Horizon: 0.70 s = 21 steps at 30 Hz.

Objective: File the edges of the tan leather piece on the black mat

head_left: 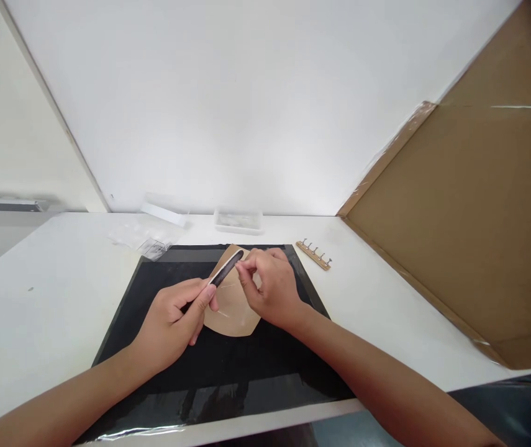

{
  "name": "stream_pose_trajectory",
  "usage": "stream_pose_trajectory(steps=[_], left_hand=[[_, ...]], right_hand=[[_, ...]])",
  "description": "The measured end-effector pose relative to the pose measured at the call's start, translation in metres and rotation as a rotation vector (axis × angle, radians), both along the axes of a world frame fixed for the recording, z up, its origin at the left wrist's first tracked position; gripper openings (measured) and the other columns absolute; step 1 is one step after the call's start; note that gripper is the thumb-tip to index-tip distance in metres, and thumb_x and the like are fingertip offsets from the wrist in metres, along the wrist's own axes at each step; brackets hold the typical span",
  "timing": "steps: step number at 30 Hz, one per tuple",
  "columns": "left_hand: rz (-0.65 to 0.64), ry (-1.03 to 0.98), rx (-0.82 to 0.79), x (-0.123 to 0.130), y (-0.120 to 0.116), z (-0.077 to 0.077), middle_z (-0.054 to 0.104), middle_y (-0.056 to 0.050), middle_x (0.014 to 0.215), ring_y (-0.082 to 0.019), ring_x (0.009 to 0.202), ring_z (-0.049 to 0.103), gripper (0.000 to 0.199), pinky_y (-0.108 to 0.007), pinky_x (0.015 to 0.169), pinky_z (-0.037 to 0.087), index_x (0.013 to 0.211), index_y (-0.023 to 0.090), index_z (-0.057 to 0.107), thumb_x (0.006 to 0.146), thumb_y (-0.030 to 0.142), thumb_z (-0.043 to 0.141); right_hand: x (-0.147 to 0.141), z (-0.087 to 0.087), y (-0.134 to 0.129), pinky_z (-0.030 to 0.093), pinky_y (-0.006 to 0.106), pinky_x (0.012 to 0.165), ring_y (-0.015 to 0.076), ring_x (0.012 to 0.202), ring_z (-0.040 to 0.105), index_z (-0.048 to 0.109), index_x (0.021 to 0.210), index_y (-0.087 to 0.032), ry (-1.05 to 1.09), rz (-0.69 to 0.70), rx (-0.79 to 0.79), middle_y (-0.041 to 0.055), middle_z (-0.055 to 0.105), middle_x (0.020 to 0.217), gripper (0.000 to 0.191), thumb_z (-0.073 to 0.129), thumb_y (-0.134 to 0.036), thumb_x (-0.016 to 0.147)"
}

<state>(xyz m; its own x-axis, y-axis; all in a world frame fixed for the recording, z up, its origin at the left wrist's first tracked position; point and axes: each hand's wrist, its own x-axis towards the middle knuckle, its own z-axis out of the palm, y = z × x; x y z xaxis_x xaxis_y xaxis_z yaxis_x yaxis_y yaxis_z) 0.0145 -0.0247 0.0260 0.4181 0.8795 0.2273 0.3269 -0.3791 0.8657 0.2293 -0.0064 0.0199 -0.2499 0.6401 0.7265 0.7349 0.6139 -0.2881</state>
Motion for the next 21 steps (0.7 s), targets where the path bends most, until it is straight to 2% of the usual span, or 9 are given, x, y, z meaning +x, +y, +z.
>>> stream_pose_trajectory(steps=[3, 7, 11, 14, 18, 21], left_hand=[[0.0, 0.011, 0.019, 0.0001, -0.0001, 0.0003, 0.048, 0.008, 0.046, -0.009, 0.04, 0.049, 0.037, -0.023, 0.056, 0.045, 0.078, 0.02, 0.063, 0.105, 0.039, 0.047], [0.013, 0.015, 0.044, -0.001, -0.0003, 0.0005, 0.048, 0.008, 0.047, -0.01, 0.04, 0.049, 0.035, -0.023, 0.054, 0.045, 0.079, 0.02, 0.064, 0.105, 0.038, 0.047], [-0.01, 0.029, 0.072, -0.0015, 0.0002, 0.0, 0.048, 0.007, 0.047, -0.01, 0.04, 0.05, 0.036, -0.023, 0.053, 0.045, 0.079, 0.02, 0.064, 0.105, 0.037, 0.047], [0.001, 0.029, 0.074, -0.0009, 0.0006, -0.0004, 0.048, 0.007, 0.048, -0.01, 0.04, 0.05, 0.035, -0.023, 0.053, 0.044, 0.08, 0.02, 0.064, 0.105, 0.037, 0.047], [-0.002, 0.033, 0.066, -0.001, 0.0003, -0.0017, 0.049, 0.007, 0.049, -0.009, 0.04, 0.05, 0.036, -0.023, 0.052, 0.043, 0.079, 0.02, 0.064, 0.105, 0.037, 0.046], [0.004, 0.042, 0.073, -0.0018, 0.0001, -0.0024, 0.048, 0.008, 0.05, -0.009, 0.04, 0.05, 0.035, -0.023, 0.051, 0.042, 0.08, 0.021, 0.063, 0.105, 0.037, 0.047]], right_hand=[[-0.0003, 0.0014, -0.0006, 0.038, 0.037, 0.081, 0.0141, 0.064, 0.057, 0.05, 0.083, -0.022, -0.041, 0.049, -0.007, -0.0024, 0.064, 0.071, 0.019, 0.052, -0.024, 0.101], [-0.0006, 0.0023, -0.0016, 0.037, 0.038, 0.083, 0.0135, 0.062, 0.055, 0.05, 0.083, -0.022, -0.013, -0.014, -0.003, -0.0026, 0.065, 0.071, 0.018, 0.053, -0.024, 0.1], [-0.0013, 0.0018, -0.0025, 0.037, 0.038, 0.083, 0.014, 0.064, 0.058, 0.049, 0.083, -0.022, -0.047, 0.046, -0.01, -0.0027, 0.066, 0.073, 0.019, 0.054, -0.025, 0.1], [-0.0018, 0.0022, -0.0022, 0.037, 0.038, 0.082, 0.0137, 0.061, 0.056, 0.05, 0.083, -0.022, -0.013, -0.022, 0.006, -0.0029, 0.065, 0.071, 0.018, 0.053, -0.025, 0.101], [-0.0029, 0.0041, -0.0022, 0.036, 0.037, 0.082, 0.0141, 0.063, 0.057, 0.049, 0.082, -0.022, -0.037, 0.027, 0.005, -0.0023, 0.065, 0.071, 0.019, 0.053, -0.025, 0.101], [-0.004, 0.006, -0.0027, 0.036, 0.037, 0.082, 0.0131, 0.06, 0.055, 0.049, 0.082, -0.022, -0.022, -0.019, 0.01, -0.0034, 0.063, 0.069, 0.019, 0.053, -0.024, 0.101]])
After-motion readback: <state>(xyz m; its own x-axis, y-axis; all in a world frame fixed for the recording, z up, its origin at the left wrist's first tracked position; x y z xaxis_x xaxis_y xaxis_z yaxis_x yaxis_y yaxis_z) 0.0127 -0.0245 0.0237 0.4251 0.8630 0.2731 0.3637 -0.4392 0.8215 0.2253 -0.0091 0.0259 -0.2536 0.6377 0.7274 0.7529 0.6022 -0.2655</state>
